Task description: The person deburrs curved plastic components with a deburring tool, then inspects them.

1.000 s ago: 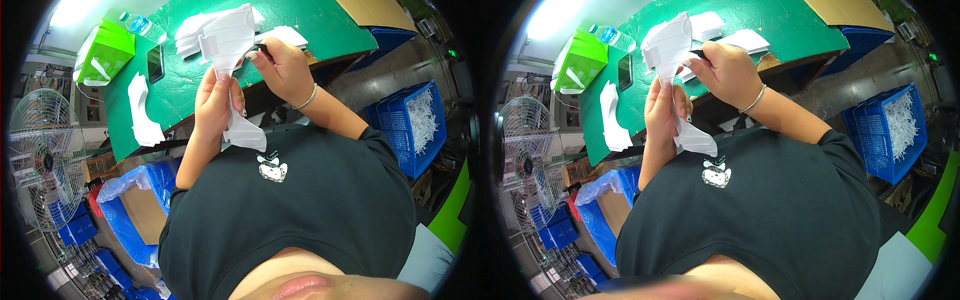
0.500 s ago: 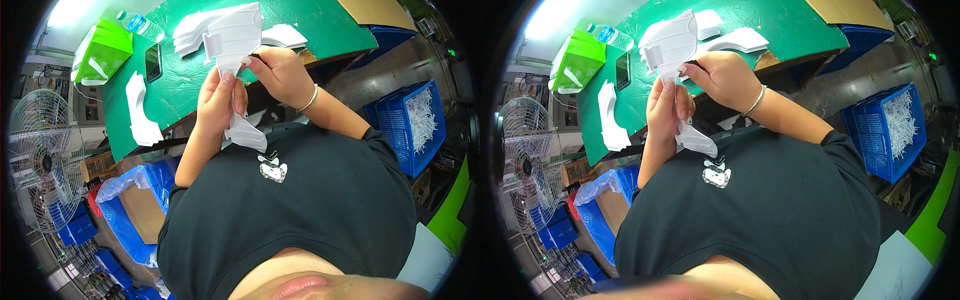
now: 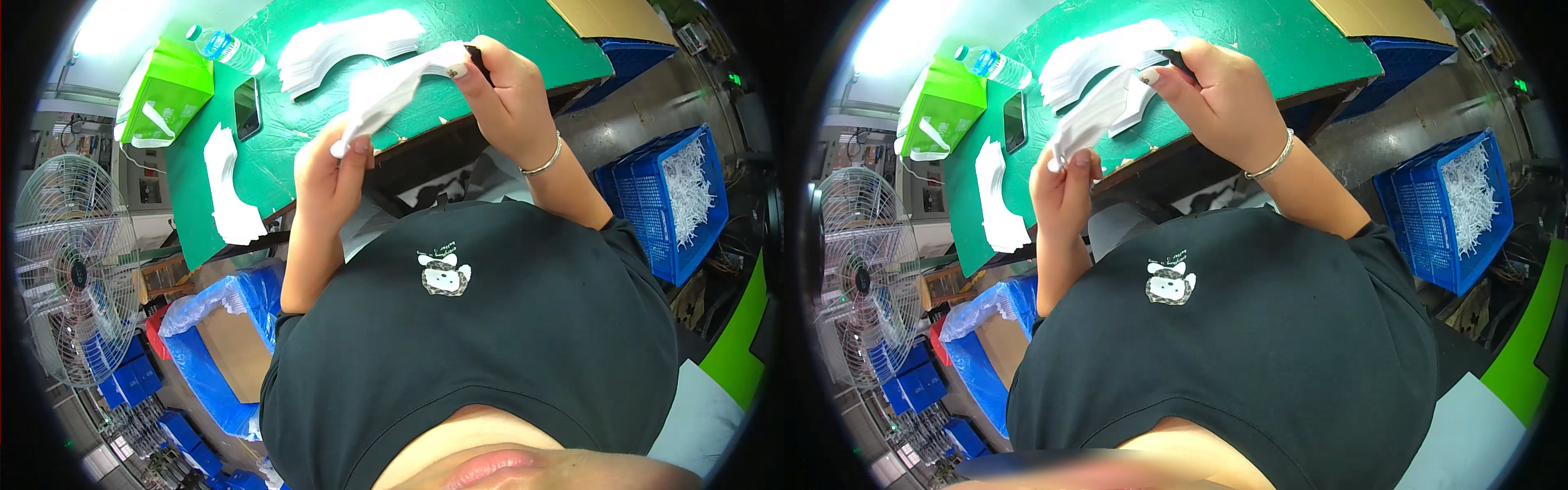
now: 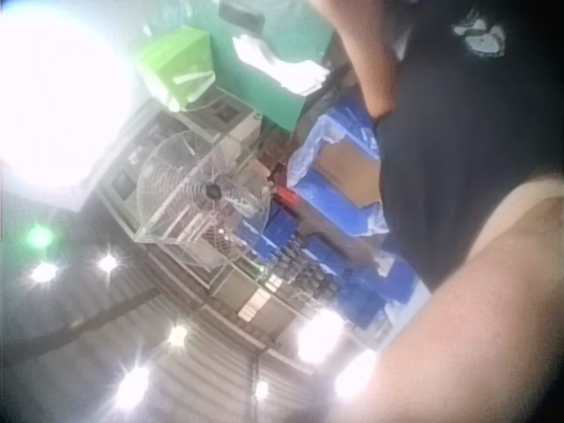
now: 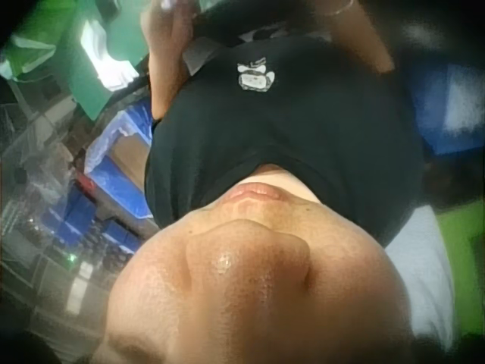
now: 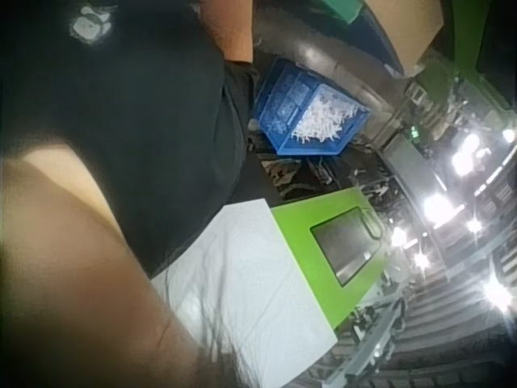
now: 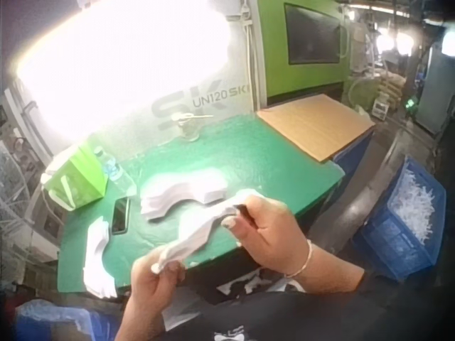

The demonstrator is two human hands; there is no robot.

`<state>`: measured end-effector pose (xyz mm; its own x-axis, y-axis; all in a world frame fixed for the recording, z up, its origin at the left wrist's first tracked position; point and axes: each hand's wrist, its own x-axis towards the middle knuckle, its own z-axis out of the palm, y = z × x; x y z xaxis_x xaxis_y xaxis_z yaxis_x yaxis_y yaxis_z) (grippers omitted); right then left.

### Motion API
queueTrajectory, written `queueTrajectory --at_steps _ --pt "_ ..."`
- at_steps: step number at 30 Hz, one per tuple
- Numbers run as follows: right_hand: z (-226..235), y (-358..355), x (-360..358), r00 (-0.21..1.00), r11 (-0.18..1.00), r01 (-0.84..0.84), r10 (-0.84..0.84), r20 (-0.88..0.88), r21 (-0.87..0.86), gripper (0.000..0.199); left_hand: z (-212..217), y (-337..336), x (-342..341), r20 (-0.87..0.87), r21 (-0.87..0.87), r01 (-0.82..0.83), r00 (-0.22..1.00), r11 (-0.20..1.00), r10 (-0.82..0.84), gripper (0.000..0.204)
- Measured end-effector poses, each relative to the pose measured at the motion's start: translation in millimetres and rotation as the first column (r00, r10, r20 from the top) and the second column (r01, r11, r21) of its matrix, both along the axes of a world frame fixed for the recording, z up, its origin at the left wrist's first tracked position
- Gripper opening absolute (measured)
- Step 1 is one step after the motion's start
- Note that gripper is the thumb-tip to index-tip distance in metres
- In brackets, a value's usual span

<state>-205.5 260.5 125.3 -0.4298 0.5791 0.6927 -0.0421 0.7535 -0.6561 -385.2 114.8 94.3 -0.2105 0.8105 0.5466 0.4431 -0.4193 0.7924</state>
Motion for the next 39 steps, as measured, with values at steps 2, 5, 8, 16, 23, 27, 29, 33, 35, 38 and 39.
queueTrajectory --at_steps 2,5,8,16,23,27,29,33,35,38,39 --pt "-2 1 3 1.000 1.000 0.000 0.000 0.030 0.014 0.037 4 -4 4 -0.017 -0.039 -0.026 1.000 0.999 0.025 0.017" --pt "-5 1 4 0.998 0.999 -0.024 0.022 0.067 0.033 0.038 5 -8 1 -0.132 -0.062 -0.048 0.990 0.997 0.039 0.021" --pt "-3 1 7 0.994 0.997 -0.055 0.050 0.102 0.045 0.039 5 -10 -3 -0.128 -0.063 -0.025 0.992 0.998 0.017 0.028" --pt "2 -3 12 0.975 0.991 -0.124 0.114 0.188 0.043 0.039 -1 -12 -9 -0.307 0.029 -0.045 0.950 0.999 0.052 0.037" --pt "5 -1 18 0.954 0.990 -0.131 0.110 0.278 0.057 0.039 1 -12 -7 -0.346 0.062 -0.046 0.936 0.997 0.064 0.035" --pt "3 5 24 0.886 0.978 -0.208 0.186 0.424 0.007 0.038 2 -14 -10 -0.431 0.112 -0.046 0.898 0.993 0.090 0.040" --pt "-1 4 24 0.887 0.977 -0.212 0.191 0.421 0.002 0.038 3 -14 -10 -0.470 0.114 -0.050 0.877 0.992 0.099 0.042" --pt "-4 1 26 0.892 0.957 -0.261 0.289 0.347 -0.125 0.041 4 -12 -10 -0.468 0.154 -0.012 0.880 0.988 0.084 0.046" --pt "-4 -1 27 0.909 0.943 -0.273 0.317 0.269 -0.190 0.045 4 -10 -10 -0.474 0.158 0.001 0.877 0.987 0.075 0.046" --pt "-9 2 31 0.915 0.868 -0.319 0.386 0.114 -0.380 0.048 3 -9 -11 -0.475 0.172 -0.003 0.876 0.985 0.085 0.047" --pt "-11 3 32 0.906 0.795 -0.352 0.422 0.033 -0.495 0.047 3 -9 -11 -0.483 0.183 -0.008 0.870 0.983 0.097 0.047"
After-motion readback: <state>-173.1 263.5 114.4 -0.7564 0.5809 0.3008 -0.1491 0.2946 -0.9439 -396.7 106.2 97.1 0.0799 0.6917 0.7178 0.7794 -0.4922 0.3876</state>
